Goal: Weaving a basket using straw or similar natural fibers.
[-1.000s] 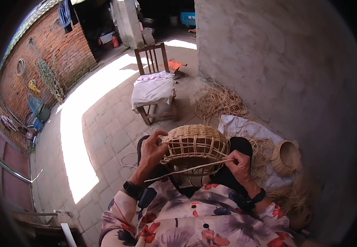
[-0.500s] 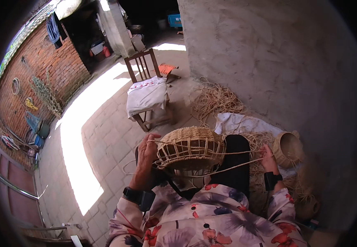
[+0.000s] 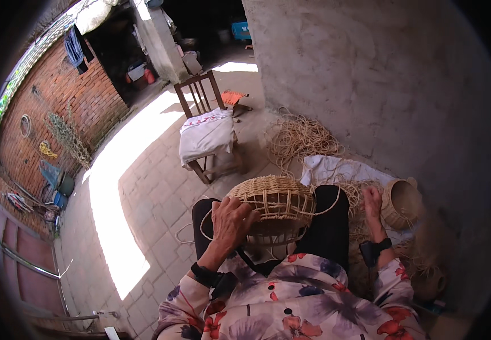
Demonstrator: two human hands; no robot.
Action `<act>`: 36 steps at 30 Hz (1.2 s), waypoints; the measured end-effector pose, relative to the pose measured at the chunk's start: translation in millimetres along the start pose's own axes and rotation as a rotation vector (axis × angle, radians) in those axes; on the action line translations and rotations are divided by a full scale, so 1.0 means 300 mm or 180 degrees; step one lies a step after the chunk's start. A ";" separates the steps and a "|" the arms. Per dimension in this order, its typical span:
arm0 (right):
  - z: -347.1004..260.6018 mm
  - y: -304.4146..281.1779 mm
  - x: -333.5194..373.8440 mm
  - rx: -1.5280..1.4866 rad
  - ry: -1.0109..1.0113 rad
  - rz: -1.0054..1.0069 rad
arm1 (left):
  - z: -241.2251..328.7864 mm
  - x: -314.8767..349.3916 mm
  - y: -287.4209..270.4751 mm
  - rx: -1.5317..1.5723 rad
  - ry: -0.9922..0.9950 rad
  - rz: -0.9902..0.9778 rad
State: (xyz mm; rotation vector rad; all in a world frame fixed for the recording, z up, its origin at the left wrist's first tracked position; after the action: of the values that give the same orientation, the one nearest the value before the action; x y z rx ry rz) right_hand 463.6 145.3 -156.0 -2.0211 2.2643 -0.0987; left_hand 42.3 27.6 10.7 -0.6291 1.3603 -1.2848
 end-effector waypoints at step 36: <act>-0.334 0.347 0.200 0.1270 -0.1514 -0.0041 | -0.845 0.526 -0.392 0.1010 -0.2922 0.0931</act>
State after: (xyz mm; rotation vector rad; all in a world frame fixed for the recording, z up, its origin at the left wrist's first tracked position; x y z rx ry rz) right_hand 342.2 95.4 -71.0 -1.6411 1.7736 -0.0566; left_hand -265.7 -62.8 14.1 -0.6461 0.4528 -0.7750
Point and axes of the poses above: each hand's wrist, its own x-axis away from the middle knuckle, its own y-axis out of the palm, z = x × y, the point moved 4 cm from there along -x, towards the middle knuckle, and after that the axes turned 13 degrees about -z, right-handed, at the moved point
